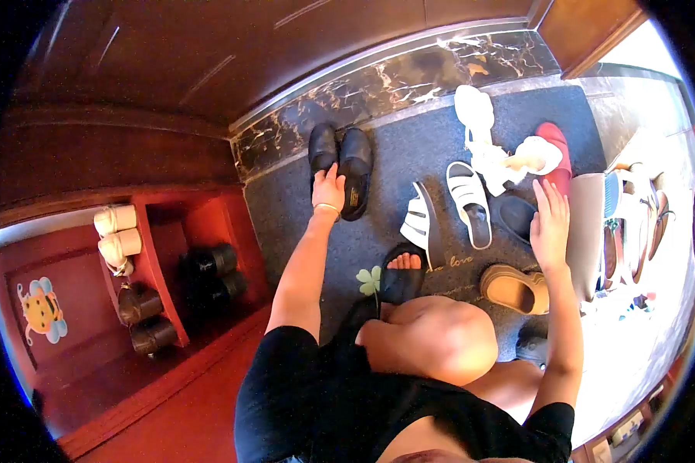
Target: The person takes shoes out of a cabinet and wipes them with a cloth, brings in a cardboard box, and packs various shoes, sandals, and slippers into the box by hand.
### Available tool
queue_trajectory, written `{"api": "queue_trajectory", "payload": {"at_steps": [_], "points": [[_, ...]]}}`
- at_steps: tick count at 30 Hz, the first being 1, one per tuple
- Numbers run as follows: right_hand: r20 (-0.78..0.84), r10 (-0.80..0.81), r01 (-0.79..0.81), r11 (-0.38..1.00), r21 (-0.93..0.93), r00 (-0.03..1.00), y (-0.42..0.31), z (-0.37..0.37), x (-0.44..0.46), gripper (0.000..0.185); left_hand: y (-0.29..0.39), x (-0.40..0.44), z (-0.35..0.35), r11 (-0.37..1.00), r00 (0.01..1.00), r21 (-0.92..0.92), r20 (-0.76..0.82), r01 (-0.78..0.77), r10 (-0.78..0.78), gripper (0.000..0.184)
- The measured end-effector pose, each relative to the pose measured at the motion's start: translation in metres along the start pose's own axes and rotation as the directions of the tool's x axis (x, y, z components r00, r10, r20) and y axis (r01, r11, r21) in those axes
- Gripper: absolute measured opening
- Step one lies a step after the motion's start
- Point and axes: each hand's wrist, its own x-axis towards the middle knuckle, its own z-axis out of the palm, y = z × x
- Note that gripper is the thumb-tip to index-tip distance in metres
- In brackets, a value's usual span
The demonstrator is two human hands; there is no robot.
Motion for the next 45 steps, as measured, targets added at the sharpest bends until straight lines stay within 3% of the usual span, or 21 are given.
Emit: {"api": "queue_trajectory", "payload": {"at_steps": [6, 8, 12, 14, 18, 20, 22, 24, 25, 27, 28, 30, 32, 34, 36, 37, 39, 40, 42, 44, 45], "points": [[-0.06, -0.026, 0.034, 0.988, 0.149, 0.998, -0.004, -0.027, 0.004, 0.06, 0.023, -0.017, -0.042, 0.991, 0.982, 0.032, -0.143, 0.132, -0.126, 0.053], [-0.058, -0.047, 0.055, 0.988, 0.147, 0.997, 0.001, -0.033, 0.001, 0.058, 0.022, -0.021, -0.047, 0.997, 0.99, 0.072, -0.141, 0.011, -0.001, 0.058], [-0.01, -0.023, 0.024, 0.992, 0.124, 1.0, 0.011, -0.024, -0.01, 0.057, -0.015, -0.031, -0.012, 0.976, 0.978, 0.137, 0.146, -0.171, 0.151, 0.075], [0.061, 0.01, -0.018, 0.992, 0.122, 0.998, 0.018, -0.011, -0.017, 0.056, 0.009, -0.032, -0.026, 0.974, 0.928, 0.225, 0.355, 0.03, -0.11, 0.069], [0.178, -0.01, -0.008, 0.995, 0.101, 0.984, 0.033, 0.01, -0.035, 0.04, 0.034, -0.047, -0.04, 0.838, 0.855, 0.538, 0.475, -0.094, -0.208, 0.059], [0.185, 0.012, -0.038, 0.99, 0.135, 0.983, 0.039, 0.018, -0.039, 0.033, 0.092, -0.05, -0.082, 0.855, 0.917, 0.503, 0.388, -0.127, -0.092, 0.051], [0.154, 0.095, -0.134, 0.954, 0.267, 0.984, 0.039, 0.026, -0.033, 0.027, 0.118, -0.038, -0.082, 0.947, 0.954, 0.17, 0.171, -0.273, 0.245, 0.042], [0.106, 0.307, -0.317, 0.803, 0.505, 0.946, 0.035, 0.045, -0.017, 0.023, 0.159, -0.018, -0.054, 0.92, 0.928, -0.217, 0.112, -0.326, 0.355, 0.038], [0.189, 0.417, -0.449, 0.709, 0.545, 0.889, 0.028, 0.042, -0.004, 0.023, 0.174, -0.004, -0.02, 0.823, 0.925, -0.548, 0.217, -0.149, 0.311, 0.038], [0.11, 0.49, -0.456, 0.673, 0.582, 0.865, 0.037, 0.09, 0.012, 0.028, 0.203, 0.028, 0.058, 0.72, 0.899, -0.675, 0.402, 0.163, 0.173, 0.048], [0.082, 0.564, -0.465, 0.58, 0.669, 0.822, 0.039, 0.115, 0.021, 0.03, 0.213, 0.041, 0.104, 0.774, 0.937, -0.633, 0.286, 0.029, 0.199, 0.052], [0.354, 0.552, -0.528, 0.193, 0.827, 0.755, 0.038, 0.138, 0.044, 0.034, 0.269, 0.03, 0.113, 0.584, 0.964, -0.799, 0.244, 0.14, 0.104, 0.042], [0.444, 0.632, -0.433, -0.185, 0.882, 0.635, 0.027, 0.136, 0.061, 0.025, 0.308, 0.007, 0.081, 0.766, 0.906, -0.484, -0.202, -0.423, 0.373, 0.03], [0.666, 0.604, -0.374, -0.552, 0.746, 0.438, 0.02, 0.126, 0.077, 0.019, 0.323, -0.008, 0.091, 0.697, 0.876, -0.645, 0.087, -0.314, 0.475, 0.023], [0.648, 0.389, -0.128, -0.788, 0.602, 0.655, 0.043, 0.177, 0.074, 0.023, 0.331, -0.036, 0.076, 0.731, 0.709, -0.361, 0.219, -0.58, 0.67, 0.039], [0.644, 0.41, -0.138, -0.767, 0.627, 0.645, 0.043, 0.174, 0.073, 0.024, 0.326, -0.052, 0.088, 0.71, 0.732, -0.249, 0.008, -0.659, 0.682, 0.053], [0.66, 0.525, -0.139, -0.717, 0.683, 0.538, 0.031, 0.134, 0.071, 0.026, 0.331, -0.062, 0.05, 0.684, 0.76, -0.456, 0.025, -0.569, 0.649, 0.067], [0.567, 0.449, -0.145, -0.682, 0.717, 0.691, 0.048, 0.142, 0.063, 0.029, 0.326, -0.061, 0.038, 0.601, 0.753, -0.596, -0.008, -0.532, 0.659, 0.069], [0.426, 0.577, -0.11, -0.501, 0.858, 0.697, 0.045, 0.092, 0.057, 0.028, 0.317, -0.068, 0.006, 0.459, 0.834, -0.785, -0.129, -0.416, 0.536, 0.067], [0.318, 0.686, -0.111, -0.329, 0.938, 0.655, 0.015, 0.02, 0.068, 0.026, 0.304, -0.067, -0.015, 0.093, 0.877, -0.973, 0.23, 0.21, 0.422, 0.068], [0.27, 0.674, -0.1, -0.281, 0.955, 0.688, 0.015, 0.008, 0.074, 0.028, 0.293, -0.06, -0.014, 0.079, 0.862, -0.958, 0.282, 0.275, 0.421, 0.07]]}}
